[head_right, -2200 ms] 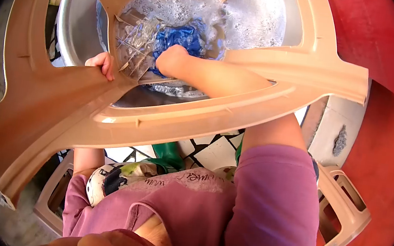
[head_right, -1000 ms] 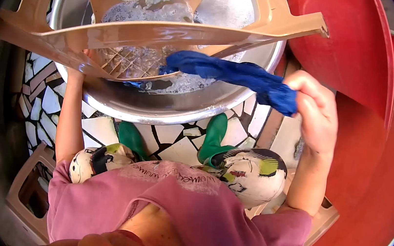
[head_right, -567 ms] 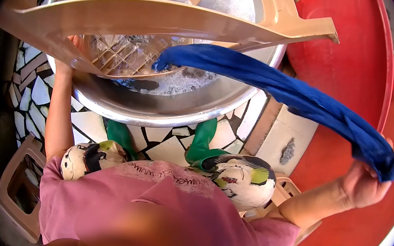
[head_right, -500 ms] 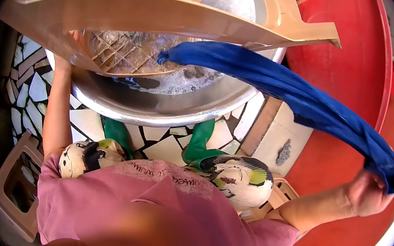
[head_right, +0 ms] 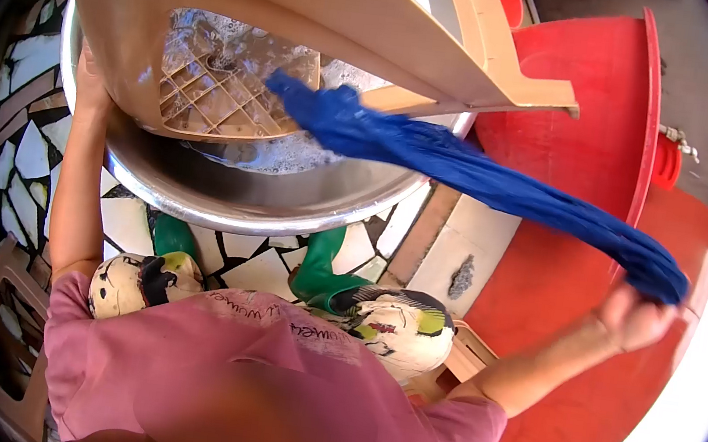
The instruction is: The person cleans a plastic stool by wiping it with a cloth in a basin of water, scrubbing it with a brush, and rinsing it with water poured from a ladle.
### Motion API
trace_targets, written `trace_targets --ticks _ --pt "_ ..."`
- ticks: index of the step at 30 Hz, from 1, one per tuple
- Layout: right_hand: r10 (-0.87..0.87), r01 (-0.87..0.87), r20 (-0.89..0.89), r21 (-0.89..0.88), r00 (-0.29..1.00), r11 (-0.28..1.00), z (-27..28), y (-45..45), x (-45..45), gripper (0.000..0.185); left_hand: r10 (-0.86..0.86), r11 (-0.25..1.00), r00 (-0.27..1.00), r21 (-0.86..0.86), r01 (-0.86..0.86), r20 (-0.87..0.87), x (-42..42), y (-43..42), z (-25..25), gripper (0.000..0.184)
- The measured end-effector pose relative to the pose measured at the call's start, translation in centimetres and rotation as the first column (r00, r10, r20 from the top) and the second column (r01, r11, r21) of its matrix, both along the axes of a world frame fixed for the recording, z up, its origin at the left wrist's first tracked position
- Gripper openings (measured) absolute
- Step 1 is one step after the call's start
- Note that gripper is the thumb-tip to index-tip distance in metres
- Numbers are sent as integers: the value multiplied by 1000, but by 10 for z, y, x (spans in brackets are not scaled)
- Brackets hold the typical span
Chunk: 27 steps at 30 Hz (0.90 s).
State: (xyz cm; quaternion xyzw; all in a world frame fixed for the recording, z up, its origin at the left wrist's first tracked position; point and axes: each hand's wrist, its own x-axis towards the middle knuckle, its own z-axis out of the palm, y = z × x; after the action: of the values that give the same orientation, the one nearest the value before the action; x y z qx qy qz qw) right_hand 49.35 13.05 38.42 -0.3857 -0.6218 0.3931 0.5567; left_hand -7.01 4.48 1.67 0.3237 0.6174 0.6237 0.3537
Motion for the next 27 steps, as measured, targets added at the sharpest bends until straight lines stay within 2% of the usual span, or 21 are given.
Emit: trace_targets --ticks 1,3,4,5,6,8,9,11,13,15,16,18,21,22,25,27 --pt "-124 124 -28 -11 992 992 -37 -3 -42 23 -3 1000 1000 -5 3 5 2 2 2 75" --pt "-212 214 30 -131 977 968 -101 -8 -100 20 5 1000 1000 4 -5 -21 12 6 15 76" --pt "-147 174 140 -206 979 963 -127 -9 -116 20 14 1000 999 6 -14 -36 12 5 15 76" --pt "-10 108 301 -310 953 945 -149 -12 -125 21 23 1000 998 9 -23 -51 12 4 15 76" --pt "151 56 455 -410 877 911 -171 -14 -133 22 3 1000 997 18 -2 -73 10 2 13 76" --pt "480 -14 657 -582 581 813 -220 -15 -145 24 -19 999 995 25 22 -95 10 2 11 76" --pt "650 34 657 -713 381 700 -246 -15 -151 29 -27 999 995 21 29 -97 9 3 12 78" --pt "627 -187 768 -640 -130 745 -294 -26 -171 37 -35 999 994 17 37 -104 11 8 20 79" --pt "588 -87 689 -677 -423 731 -329 -25 -204 57 -41 999 998 -15 40 -49 12 12 25 80" --pt "415 -349 854 -510 -314 786 -400 -22 -196 68 -33 999 998 -27 32 -51 11 13 26 80" --pt "415 -354 857 -506 -304 786 -416 -17 -208 68 -32 999 999 -35 31 -44 11 14 27 80" --pt "797 -263 588 -798 -137 542 -444 -8 -228 75 -36 999 997 -34 34 -70 9 12 23 80" --pt "764 -281 642 -746 -65 603 -511 -21 -226 66 -19 999 997 -45 16 -69 1 13 16 81" --pt "721 -279 669 -738 -183 614 -525 -17 -224 58 -14 999 998 -54 11 -59 0 12 14 81" --pt "735 -328 655 -742 -174 584 -455 -21 -219 53 2 998 999 -61 -4 -45 -8 9 11 80" --pt "679 -184 606 -787 -415 589 -375 -26 -240 52 1 998 1000 -56 -3 -32 -10 7 8 79"
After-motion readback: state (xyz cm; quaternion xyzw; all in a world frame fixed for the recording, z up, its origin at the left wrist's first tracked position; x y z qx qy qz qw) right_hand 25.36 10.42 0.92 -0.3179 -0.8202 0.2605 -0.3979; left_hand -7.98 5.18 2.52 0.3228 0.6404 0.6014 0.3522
